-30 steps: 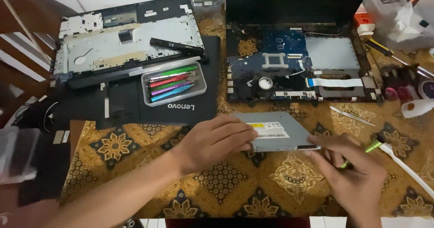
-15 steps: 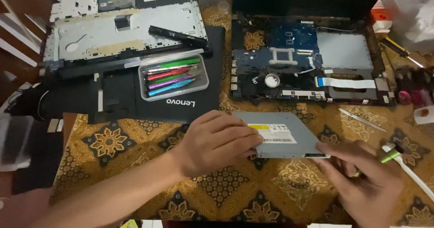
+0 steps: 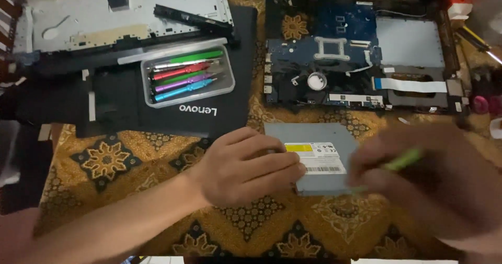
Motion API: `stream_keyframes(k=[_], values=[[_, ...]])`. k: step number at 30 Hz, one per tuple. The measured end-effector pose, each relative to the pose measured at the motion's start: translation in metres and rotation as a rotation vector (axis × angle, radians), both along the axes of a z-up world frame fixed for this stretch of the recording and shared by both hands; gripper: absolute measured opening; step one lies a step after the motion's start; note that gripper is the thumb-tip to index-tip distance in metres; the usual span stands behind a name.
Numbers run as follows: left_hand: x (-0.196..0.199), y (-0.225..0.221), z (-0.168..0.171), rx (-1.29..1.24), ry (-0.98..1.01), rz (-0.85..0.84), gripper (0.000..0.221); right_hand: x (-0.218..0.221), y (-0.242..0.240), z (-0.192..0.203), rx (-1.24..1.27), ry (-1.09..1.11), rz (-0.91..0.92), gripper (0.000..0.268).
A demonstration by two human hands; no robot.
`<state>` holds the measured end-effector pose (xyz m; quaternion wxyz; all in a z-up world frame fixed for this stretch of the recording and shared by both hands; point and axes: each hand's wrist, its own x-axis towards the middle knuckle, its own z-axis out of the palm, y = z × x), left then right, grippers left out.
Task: Disassembling a laptop by removing screws from an internal drive caddy and using a tool on the motherboard.
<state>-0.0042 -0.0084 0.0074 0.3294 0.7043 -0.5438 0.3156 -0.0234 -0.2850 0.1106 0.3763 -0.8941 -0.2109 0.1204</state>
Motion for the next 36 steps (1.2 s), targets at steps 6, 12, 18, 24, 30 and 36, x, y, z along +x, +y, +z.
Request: stream_keyframes(k=[6,12,18,24,30,36], values=[[0.001,-0.001,0.002,-0.039,0.021,-0.005,0.012,0.014,0.029,-0.018,0.083,-0.242,0.123,0.015],[-0.001,-0.001,0.003,-0.039,0.020,0.015,0.013,0.013,0.037,-0.030,0.336,-0.146,0.181,0.065],[0.001,0.000,0.003,-0.032,0.018,-0.003,0.014,0.010,0.035,-0.036,0.335,-0.181,0.148,0.068],[0.001,-0.001,0.003,-0.037,0.008,0.004,0.013,0.011,0.036,-0.036,0.441,-0.171,0.180,0.075],[0.001,-0.001,0.002,-0.037,0.023,-0.008,0.015,0.009,0.033,-0.040,0.496,-0.082,0.177,0.080],[0.001,-0.001,0.002,-0.034,0.012,-0.003,0.014,0.012,0.033,-0.038,0.602,-0.052,0.251,0.074]])
